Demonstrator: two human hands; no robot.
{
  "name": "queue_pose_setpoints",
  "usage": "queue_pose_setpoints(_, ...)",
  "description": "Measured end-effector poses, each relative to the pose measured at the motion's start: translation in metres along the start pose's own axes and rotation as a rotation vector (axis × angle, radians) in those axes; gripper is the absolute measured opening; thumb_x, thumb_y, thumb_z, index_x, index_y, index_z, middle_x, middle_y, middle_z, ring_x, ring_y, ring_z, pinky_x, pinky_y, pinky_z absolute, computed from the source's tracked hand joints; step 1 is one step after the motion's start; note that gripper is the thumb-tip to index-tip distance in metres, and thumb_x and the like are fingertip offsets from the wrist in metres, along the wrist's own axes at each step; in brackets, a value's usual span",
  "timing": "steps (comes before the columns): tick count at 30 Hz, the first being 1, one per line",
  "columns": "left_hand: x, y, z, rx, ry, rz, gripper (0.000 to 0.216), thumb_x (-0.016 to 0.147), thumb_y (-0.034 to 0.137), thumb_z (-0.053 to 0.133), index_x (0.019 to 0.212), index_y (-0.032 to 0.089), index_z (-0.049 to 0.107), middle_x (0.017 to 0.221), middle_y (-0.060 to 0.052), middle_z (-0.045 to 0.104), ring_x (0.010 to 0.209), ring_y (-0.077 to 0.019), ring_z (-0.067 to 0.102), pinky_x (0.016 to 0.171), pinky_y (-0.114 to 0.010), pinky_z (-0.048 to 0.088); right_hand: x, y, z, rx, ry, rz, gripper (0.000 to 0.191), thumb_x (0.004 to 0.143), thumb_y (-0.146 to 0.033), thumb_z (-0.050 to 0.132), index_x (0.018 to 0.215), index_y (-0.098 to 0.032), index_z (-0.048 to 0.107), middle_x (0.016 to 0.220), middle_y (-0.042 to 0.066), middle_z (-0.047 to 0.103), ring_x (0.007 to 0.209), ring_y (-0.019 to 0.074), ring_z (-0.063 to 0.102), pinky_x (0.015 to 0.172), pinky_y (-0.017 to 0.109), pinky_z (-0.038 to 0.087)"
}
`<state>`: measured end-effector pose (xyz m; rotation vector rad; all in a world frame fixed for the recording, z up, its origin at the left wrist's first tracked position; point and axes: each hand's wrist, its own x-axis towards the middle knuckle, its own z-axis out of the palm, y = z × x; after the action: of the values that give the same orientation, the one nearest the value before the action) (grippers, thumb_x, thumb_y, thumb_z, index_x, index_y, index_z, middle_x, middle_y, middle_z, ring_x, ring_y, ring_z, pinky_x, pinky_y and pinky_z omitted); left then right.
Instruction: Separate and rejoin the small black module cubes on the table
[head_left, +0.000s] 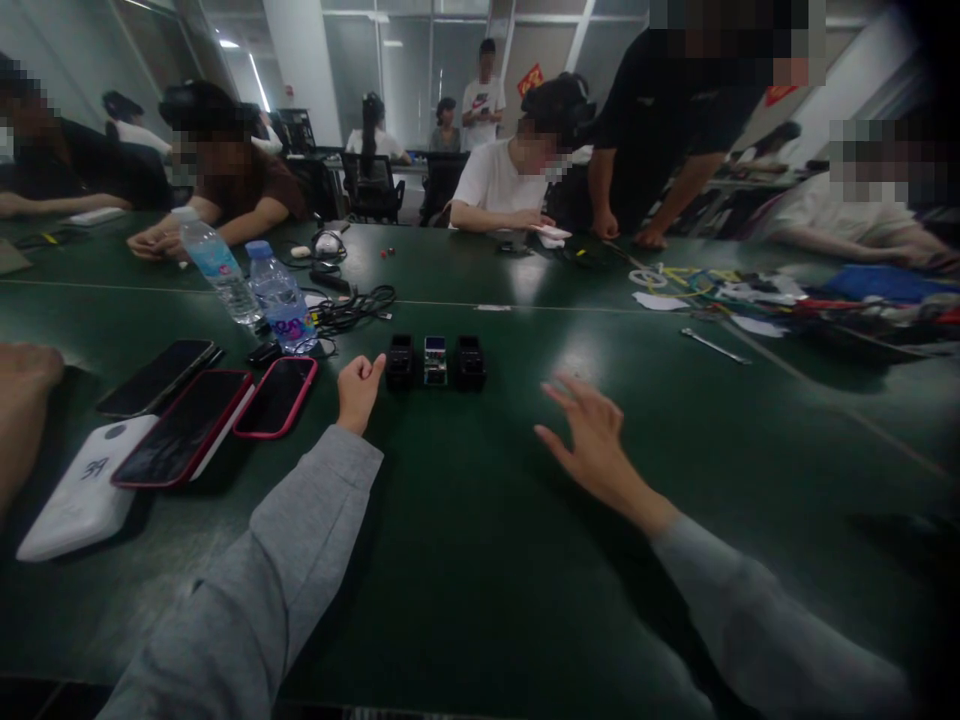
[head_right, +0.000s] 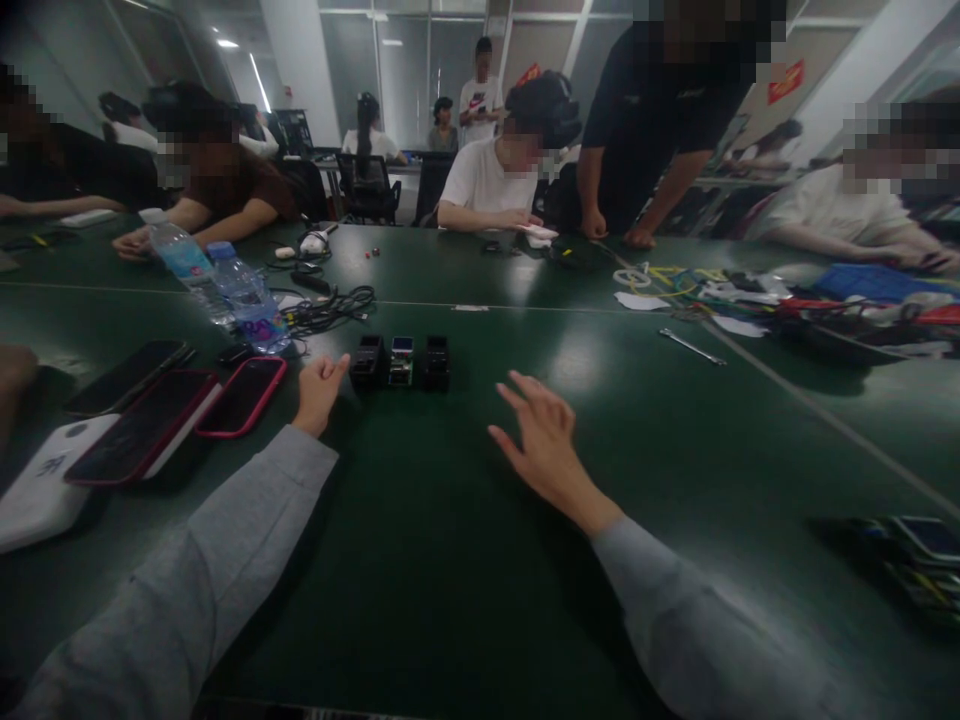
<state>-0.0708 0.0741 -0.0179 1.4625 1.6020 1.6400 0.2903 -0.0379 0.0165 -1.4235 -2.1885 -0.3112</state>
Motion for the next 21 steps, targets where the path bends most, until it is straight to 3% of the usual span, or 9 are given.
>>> queue_pose_setpoints(3,0.000,0.002,0.001,-0.021,-0.005,-0.008,0.049,0.084,0.034,0.065,0.056,0.021,0.027,0.053,0.007,0.028,0.050,-0.0093,0.029,0.050,-0.024,0.025,0.049,-0.042,0.041,0.045,-0.100,-0.185,0.056,0.102,-0.046,0.036,0.152,-0.023,0.022,0.159,0.007,0.019,0.145,0.0273,0.018,0.116,0.053,0.019)
queue_pose_setpoints(6,0.000,0.002,0.001,0.000,0.000,-0.010,0.050,0.083,0.033,0.065,0.056,0.021,0.026,0.053,0.007,0.027,0.050,-0.0093,0.028,0.050,-0.024,0.025,0.075,-0.051,0.058,0.100,-0.123,-0.252,0.050,0.103,-0.042,0.035,0.149,-0.023,0.028,0.155,0.007,0.029,0.143,0.0253,0.025,0.117,0.052,0.019)
queue_pose_setpoints(10,0.001,0.002,0.002,0.011,0.007,0.005,0.050,0.083,0.034,0.065,0.055,0.021,0.026,0.053,0.007,0.026,0.050,-0.0094,0.027,0.050,-0.024,0.025,0.075,-0.038,0.061,0.181,-0.035,-0.106,0.036,0.102,-0.043,0.039,0.124,-0.020,0.054,0.126,0.011,0.056,0.121,0.0283,0.049,0.101,0.049,0.041)
queue_pose_setpoints(14,0.000,0.002,0.002,-0.016,0.004,0.007,0.050,0.084,0.034,0.065,0.056,0.021,0.025,0.054,0.007,0.027,0.050,-0.0096,0.027,0.051,-0.025,0.025,0.069,-0.028,0.063,0.166,0.060,0.056,0.047,0.094,-0.045,0.053,0.130,-0.016,0.049,0.127,0.017,0.050,0.116,0.0336,0.050,0.092,0.051,0.048)
queue_pose_setpoints(18,0.000,0.002,0.002,-0.015,0.001,-0.017,0.050,0.083,0.035,0.065,0.057,0.021,0.025,0.054,0.007,0.026,0.050,-0.0097,0.027,0.051,-0.024,0.025,0.067,-0.025,0.063,0.285,-0.057,0.139,0.047,0.093,-0.038,0.052,0.136,-0.019,0.045,0.122,0.014,0.053,0.103,0.0298,0.058,0.082,0.047,0.055)
queue_pose_setpoints(21,-0.001,0.003,0.001,-0.025,-0.005,-0.024,0.049,0.084,0.035,0.065,0.057,0.021,0.026,0.054,0.007,0.027,0.050,-0.0097,0.028,0.050,-0.024,0.025,0.053,-0.022,0.051,0.421,-0.117,0.141,0.047,0.094,-0.040,0.052,0.137,-0.023,0.045,0.126,0.011,0.053,0.107,0.0280,0.058,0.086,0.048,0.055)
